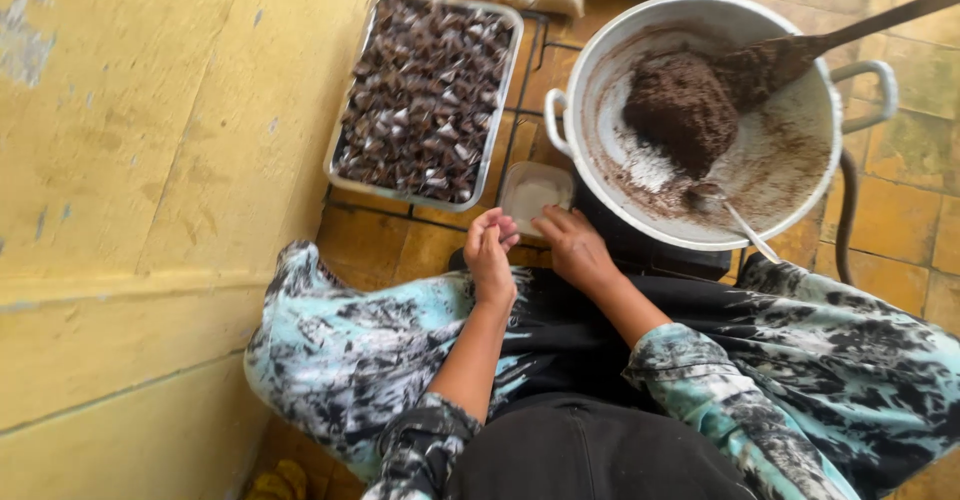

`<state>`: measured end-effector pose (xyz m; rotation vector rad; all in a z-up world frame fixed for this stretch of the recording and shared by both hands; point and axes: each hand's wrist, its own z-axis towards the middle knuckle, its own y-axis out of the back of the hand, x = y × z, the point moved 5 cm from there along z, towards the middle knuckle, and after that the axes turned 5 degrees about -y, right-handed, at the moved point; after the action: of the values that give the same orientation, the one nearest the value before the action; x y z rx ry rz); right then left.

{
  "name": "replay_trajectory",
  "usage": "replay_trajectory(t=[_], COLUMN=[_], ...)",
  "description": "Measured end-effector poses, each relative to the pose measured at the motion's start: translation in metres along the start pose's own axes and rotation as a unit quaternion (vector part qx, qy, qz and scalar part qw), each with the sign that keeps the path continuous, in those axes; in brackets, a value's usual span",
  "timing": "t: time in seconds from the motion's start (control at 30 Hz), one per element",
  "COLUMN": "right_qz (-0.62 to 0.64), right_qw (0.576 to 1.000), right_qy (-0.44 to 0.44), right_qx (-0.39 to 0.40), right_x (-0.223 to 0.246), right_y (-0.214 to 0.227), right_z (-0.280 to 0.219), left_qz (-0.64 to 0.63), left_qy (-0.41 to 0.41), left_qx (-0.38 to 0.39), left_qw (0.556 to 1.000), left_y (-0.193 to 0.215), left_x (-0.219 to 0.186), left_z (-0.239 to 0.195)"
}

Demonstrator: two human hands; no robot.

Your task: Packaging small portions of a dark sweet paste into individual plastic wrappers

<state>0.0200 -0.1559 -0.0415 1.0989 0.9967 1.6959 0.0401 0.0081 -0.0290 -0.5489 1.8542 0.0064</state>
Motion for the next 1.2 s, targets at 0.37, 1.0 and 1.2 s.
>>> replay_trajectory(t=[0.37,1.0,1.2], right_qz=[0.105,0.061,0.061], right_qw=[0.992,0.812,0.925], right_qy=[-0.017,-0.563,-0.373], right_qx=[-0.072,0.144,-0.025], right_x=[0.012,-0.133,-0.157], right_y=[0.054,0.236,0.195], right_z=[-0.003,-0.09,-0.056], left_qz=[0.037,0.029,0.128], left_qy=[-0.14,-0.177,-0.207], left_qx=[0.16,0.101,0.059], left_qw=[0.976,0.979,0.968], left_y=[-0.025,0.053,0.079], left_x=[-0.194,-0.265,-0.259], left_z=[-0.098,-0.082,-0.066])
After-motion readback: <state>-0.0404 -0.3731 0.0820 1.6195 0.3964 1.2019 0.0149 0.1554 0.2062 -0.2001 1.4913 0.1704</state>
